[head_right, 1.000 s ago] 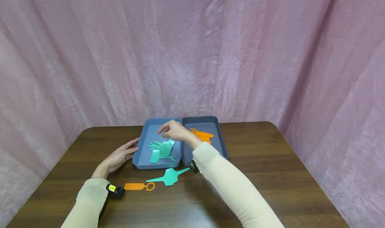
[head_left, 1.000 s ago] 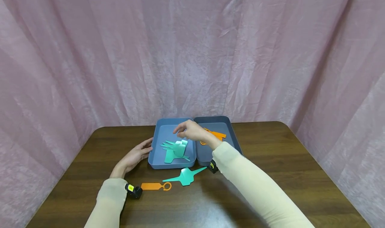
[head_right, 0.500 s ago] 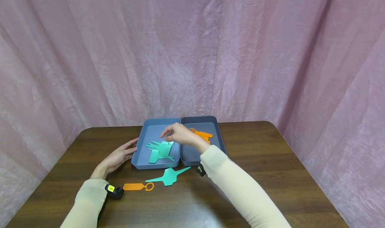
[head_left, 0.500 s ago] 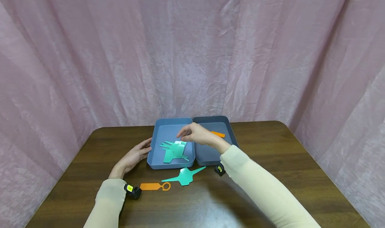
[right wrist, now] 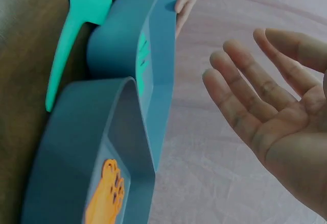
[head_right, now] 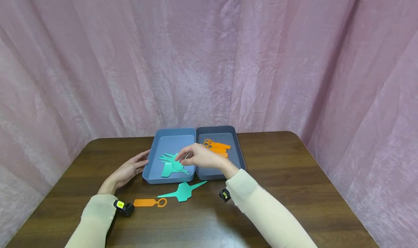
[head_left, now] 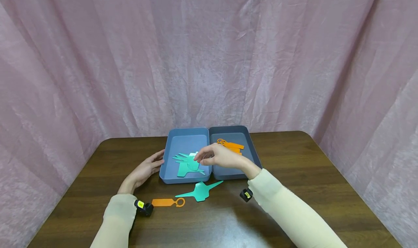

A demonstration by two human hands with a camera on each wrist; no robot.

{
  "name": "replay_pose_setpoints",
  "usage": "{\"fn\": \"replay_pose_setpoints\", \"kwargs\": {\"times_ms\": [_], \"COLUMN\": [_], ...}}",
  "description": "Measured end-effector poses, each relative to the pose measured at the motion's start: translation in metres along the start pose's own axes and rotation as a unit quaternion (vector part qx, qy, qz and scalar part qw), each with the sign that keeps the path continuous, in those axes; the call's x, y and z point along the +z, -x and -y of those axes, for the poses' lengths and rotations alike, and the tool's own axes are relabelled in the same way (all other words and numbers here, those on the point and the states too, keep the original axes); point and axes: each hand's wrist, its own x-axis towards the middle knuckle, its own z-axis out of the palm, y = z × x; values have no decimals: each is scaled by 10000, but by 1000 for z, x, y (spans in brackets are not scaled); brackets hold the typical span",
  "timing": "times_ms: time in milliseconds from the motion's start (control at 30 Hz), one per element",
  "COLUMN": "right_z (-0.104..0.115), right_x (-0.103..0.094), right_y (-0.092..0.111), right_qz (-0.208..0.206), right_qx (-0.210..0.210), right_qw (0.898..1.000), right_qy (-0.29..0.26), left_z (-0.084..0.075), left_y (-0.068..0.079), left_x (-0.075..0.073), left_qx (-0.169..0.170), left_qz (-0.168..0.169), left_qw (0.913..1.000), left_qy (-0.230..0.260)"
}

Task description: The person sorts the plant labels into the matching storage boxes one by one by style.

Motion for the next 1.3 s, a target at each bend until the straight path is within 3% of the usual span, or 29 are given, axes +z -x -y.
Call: {"fn": "replay_pose_setpoints", "kwargs": {"times_ms": [267, 533, 700, 967, 1167, 1300], "right_z": [-6, -10, -17, -28, -30, -30], "right_x": [12, 28, 39, 48, 52, 53], "right_y": [10, 23, 30, 38, 41, 42], "right_qz": [97, 156, 601, 1134, 1366, 1446], "right_qx": [-144, -162, -113, -15, 287, 315], "right_qw": [9998, 9969, 9960, 9862, 9778, 9770], "right_qy": [122, 748, 645, 1202, 1566, 1534], "left_z": [2, 4, 3, 4, 5, 4], "left_y": [1, 2, 2, 3, 4, 3], "left_x": [-4, -4, -5, -6, -6, -7], "left_qx": [21, 8, 31, -8, -4, -12], "left_qz": [-9, -13, -4, -9, 6, 1], "left_qw": [10000, 10000, 10000, 10000, 10000, 10000], "left_qy": [6, 63, 64, 26, 32, 16]}}
